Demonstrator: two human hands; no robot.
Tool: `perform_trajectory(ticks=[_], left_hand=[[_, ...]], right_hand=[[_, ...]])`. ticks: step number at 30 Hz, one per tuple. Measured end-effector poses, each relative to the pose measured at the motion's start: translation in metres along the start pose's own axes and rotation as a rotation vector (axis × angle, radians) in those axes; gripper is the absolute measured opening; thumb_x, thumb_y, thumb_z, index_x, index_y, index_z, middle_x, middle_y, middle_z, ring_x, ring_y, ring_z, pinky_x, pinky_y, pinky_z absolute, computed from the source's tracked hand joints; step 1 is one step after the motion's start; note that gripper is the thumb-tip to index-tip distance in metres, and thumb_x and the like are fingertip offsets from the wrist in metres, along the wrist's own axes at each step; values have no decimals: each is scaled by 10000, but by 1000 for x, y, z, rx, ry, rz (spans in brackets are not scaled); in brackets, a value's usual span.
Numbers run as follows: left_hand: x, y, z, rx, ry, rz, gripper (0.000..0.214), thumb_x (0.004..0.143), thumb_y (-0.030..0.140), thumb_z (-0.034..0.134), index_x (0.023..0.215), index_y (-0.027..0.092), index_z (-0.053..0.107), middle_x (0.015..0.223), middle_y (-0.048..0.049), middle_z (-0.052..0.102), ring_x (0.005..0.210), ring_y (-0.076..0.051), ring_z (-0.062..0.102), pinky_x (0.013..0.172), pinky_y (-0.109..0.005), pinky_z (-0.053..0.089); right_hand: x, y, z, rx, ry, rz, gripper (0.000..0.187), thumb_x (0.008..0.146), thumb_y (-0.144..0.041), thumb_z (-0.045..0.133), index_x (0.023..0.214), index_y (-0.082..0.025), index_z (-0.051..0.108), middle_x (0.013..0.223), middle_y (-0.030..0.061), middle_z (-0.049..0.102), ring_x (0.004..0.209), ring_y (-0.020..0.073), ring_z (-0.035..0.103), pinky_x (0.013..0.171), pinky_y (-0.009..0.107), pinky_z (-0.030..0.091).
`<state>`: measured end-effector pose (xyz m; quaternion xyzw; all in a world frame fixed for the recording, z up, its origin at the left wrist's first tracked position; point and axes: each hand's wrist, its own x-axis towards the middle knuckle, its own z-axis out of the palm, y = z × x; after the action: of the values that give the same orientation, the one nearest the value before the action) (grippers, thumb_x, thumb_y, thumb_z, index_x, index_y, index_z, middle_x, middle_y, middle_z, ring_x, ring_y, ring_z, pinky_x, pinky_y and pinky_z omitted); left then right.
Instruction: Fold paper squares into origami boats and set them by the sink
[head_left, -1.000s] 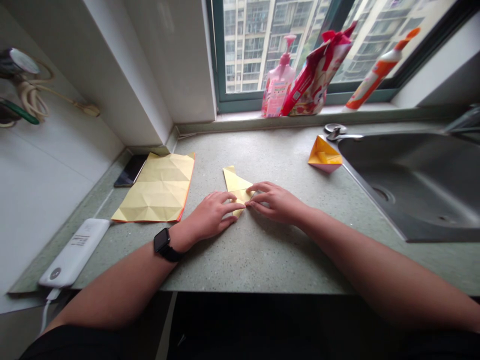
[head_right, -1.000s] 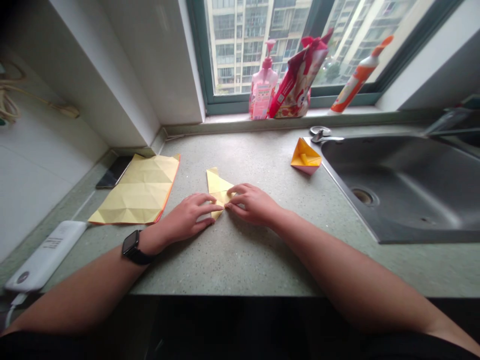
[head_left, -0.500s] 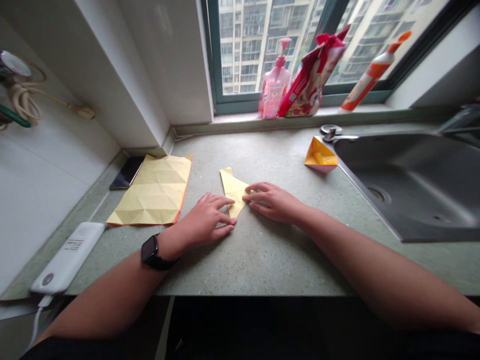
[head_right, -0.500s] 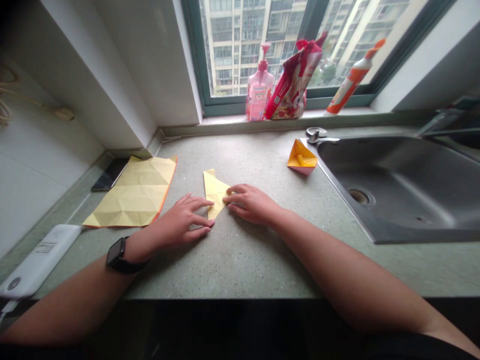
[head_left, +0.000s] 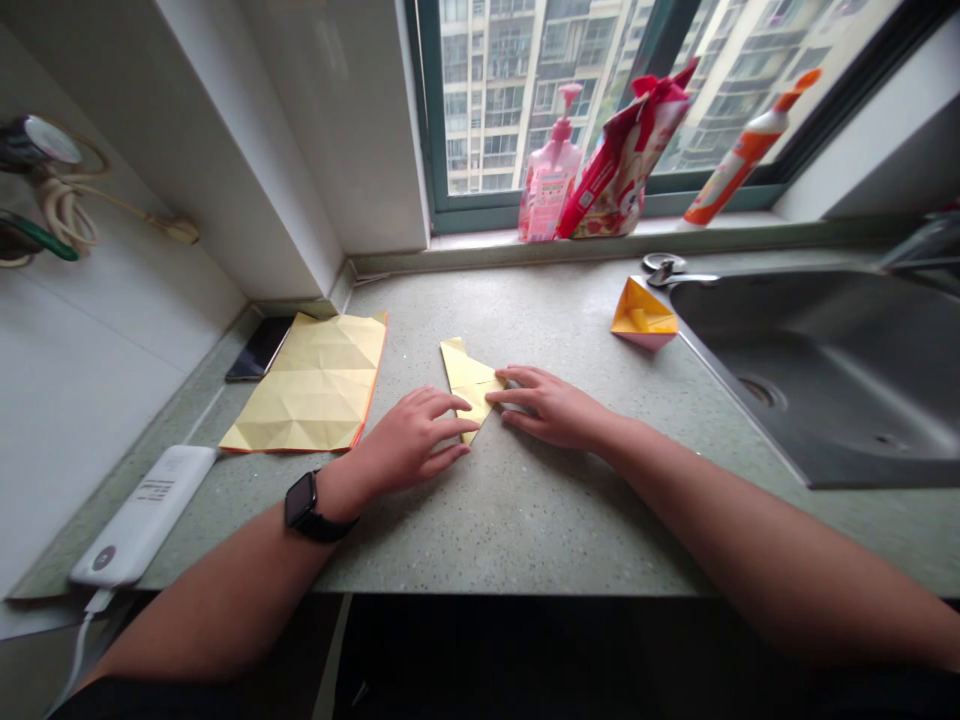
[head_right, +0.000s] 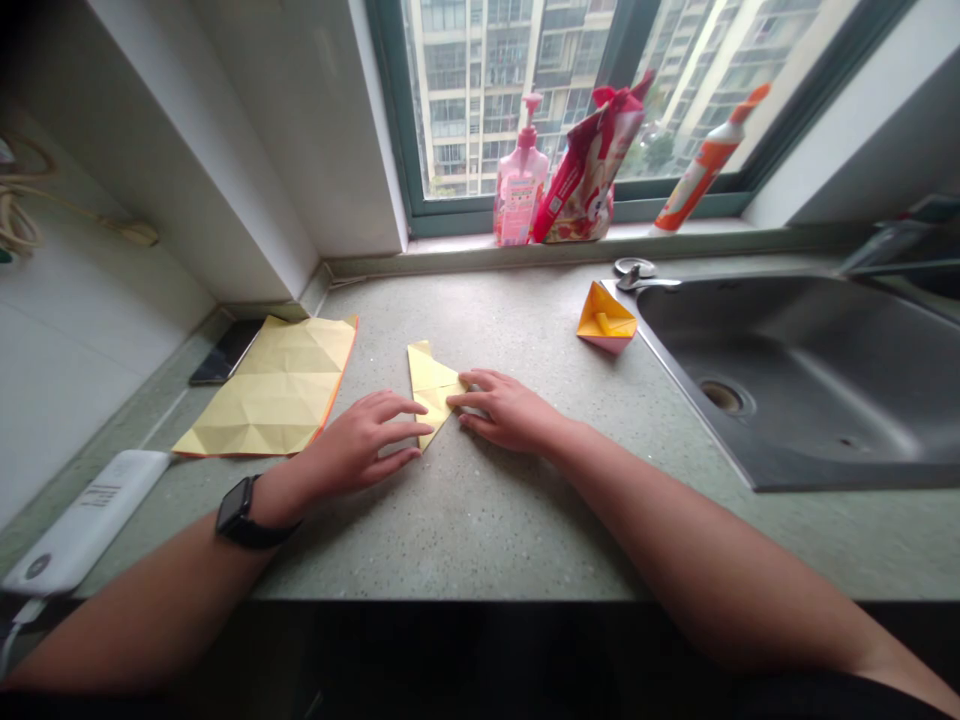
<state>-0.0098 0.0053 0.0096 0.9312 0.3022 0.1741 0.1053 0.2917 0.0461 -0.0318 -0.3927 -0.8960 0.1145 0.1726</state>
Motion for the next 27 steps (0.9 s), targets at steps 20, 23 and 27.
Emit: perform_trajectory(ticks=[20, 23, 27], left_hand=[[4, 0, 3, 40, -25, -55, 173, 1038, 358, 757, 1166, 257, 818, 1368, -103, 730, 1232, -304, 673, 1120, -528, 527], [3, -1, 5, 37, -57, -81, 156, 1021, 370, 786, 1135, 279, 843, 1364, -99, 728, 1240, -308, 674, 1113, -534, 531], [1, -1, 1, 81, -45, -138, 153, 1034, 378, 764, 1017, 274, 875, 1414, -98, 721, 1223, -320, 685, 1105, -557, 537]], right_hand=[[0, 1, 6, -54, 27, 36, 558, 1042, -419, 706, 1576, -282, 615, 1620, 156, 615, 1537, 377, 524, 1271, 641, 422], [1, 2, 4, -31, 16, 33, 548, 1052, -435, 695, 1578, -304, 614, 1598, 143, 636, 1511, 371, 547, 1261, 639, 432], [2, -2, -5, 13, 24, 6, 478, 1060, -396, 680, 1528, -301, 664, 1440, 139, 729, 1350, 338, 655, 1176, 579, 522]])
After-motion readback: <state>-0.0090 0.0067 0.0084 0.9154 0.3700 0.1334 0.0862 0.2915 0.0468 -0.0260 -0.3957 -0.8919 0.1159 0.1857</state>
